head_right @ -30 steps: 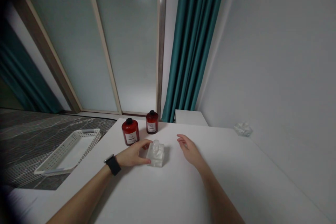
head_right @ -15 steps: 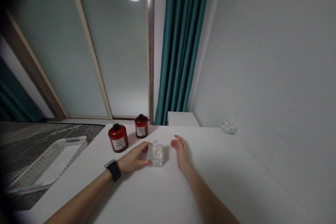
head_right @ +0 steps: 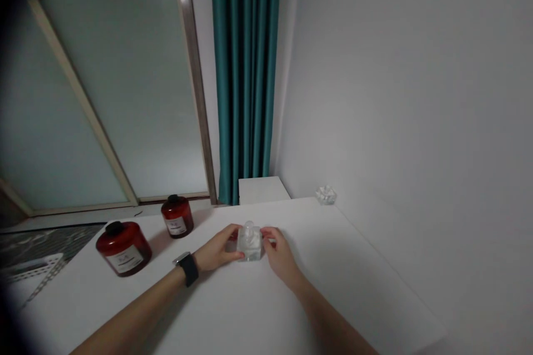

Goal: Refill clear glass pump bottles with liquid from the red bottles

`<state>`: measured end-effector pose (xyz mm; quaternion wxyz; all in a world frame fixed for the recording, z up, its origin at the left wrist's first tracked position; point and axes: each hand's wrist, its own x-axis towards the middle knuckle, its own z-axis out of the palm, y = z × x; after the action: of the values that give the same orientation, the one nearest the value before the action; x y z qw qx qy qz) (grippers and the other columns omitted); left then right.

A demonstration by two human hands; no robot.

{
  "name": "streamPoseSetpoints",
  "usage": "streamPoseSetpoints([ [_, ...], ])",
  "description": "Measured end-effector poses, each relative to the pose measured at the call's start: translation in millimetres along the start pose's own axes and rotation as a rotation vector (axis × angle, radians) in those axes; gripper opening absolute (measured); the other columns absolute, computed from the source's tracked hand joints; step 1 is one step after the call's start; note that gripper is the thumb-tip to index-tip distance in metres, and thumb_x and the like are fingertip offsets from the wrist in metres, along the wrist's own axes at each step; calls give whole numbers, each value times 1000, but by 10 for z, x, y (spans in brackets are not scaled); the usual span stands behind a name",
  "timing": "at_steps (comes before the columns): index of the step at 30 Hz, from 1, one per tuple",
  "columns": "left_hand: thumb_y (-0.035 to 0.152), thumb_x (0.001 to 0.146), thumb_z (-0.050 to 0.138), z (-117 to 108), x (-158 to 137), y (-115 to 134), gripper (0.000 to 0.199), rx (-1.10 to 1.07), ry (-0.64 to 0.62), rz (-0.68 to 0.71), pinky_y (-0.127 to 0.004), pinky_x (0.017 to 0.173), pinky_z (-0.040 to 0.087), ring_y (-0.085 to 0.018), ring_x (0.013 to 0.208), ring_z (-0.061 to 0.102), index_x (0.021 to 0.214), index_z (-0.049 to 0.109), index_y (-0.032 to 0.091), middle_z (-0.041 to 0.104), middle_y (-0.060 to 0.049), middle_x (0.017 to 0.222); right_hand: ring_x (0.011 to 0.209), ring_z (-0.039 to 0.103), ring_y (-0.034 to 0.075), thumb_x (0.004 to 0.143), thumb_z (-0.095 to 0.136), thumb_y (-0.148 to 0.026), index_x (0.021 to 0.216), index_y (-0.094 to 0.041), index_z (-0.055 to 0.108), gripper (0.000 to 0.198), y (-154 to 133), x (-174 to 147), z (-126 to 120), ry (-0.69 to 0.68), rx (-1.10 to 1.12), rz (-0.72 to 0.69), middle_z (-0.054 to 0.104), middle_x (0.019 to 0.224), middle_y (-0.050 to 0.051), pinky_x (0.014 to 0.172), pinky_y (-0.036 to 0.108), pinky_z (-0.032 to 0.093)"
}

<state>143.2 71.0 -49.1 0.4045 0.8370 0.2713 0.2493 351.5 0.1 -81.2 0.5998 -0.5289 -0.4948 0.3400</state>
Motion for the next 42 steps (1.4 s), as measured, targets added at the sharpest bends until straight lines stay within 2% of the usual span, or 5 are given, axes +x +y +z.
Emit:
streamPoseSetpoints([
  [16, 30, 70, 80, 405, 839, -34, 51, 25, -57, 26, -37, 87, 49, -23, 97, 59, 112, 54, 17, 62, -7, 106, 89, 65, 20, 82, 61, -30, 98, -21, 66, 19, 64, 362, -656, -27, -140, -57, 69, 97, 6, 66, 30, 54],
  [24, 26, 70, 80, 443, 1036, -69, 49, 61, -46, 45, -37, 86, 48, -23, 94, 57, 110, 53, 16, 61, -7, 103, 92, 67, 21, 84, 59, -31, 102, -23, 66, 21, 79, 478, -755, -4, -159, -80, 72, 100, 5, 76, 34, 55],
  [29, 27, 69, 81, 485, 1166, -103, 55, 82, -47, 66, -37, 88, 48, -24, 97, 58, 115, 52, 17, 61, -8, 108, 97, 67, 21, 85, 55, -30, 112, -23, 63, 29, 166, 443, -781, 116, -181, -81, 69, 106, 8, 77, 34, 55],
  [34, 28, 69, 81, 588, 1375, -119, 56, 132, -9, 84, -39, 91, 46, -25, 100, 57, 116, 52, 16, 61, -9, 110, 97, 64, 22, 82, 56, -28, 108, -24, 64, 28, 195, 457, -871, 241, -226, -111, 66, 106, 7, 80, 36, 54],
  [42, 35, 72, 79, 778, 1741, -105, 56, 211, 27, 49, -38, 88, 45, -28, 99, 61, 118, 50, 21, 66, -8, 105, 85, 61, 22, 83, 53, -32, 112, -23, 58, 31, 276, 560, -1037, 595, -223, -80, 62, 95, 7, 77, 36, 50],
])
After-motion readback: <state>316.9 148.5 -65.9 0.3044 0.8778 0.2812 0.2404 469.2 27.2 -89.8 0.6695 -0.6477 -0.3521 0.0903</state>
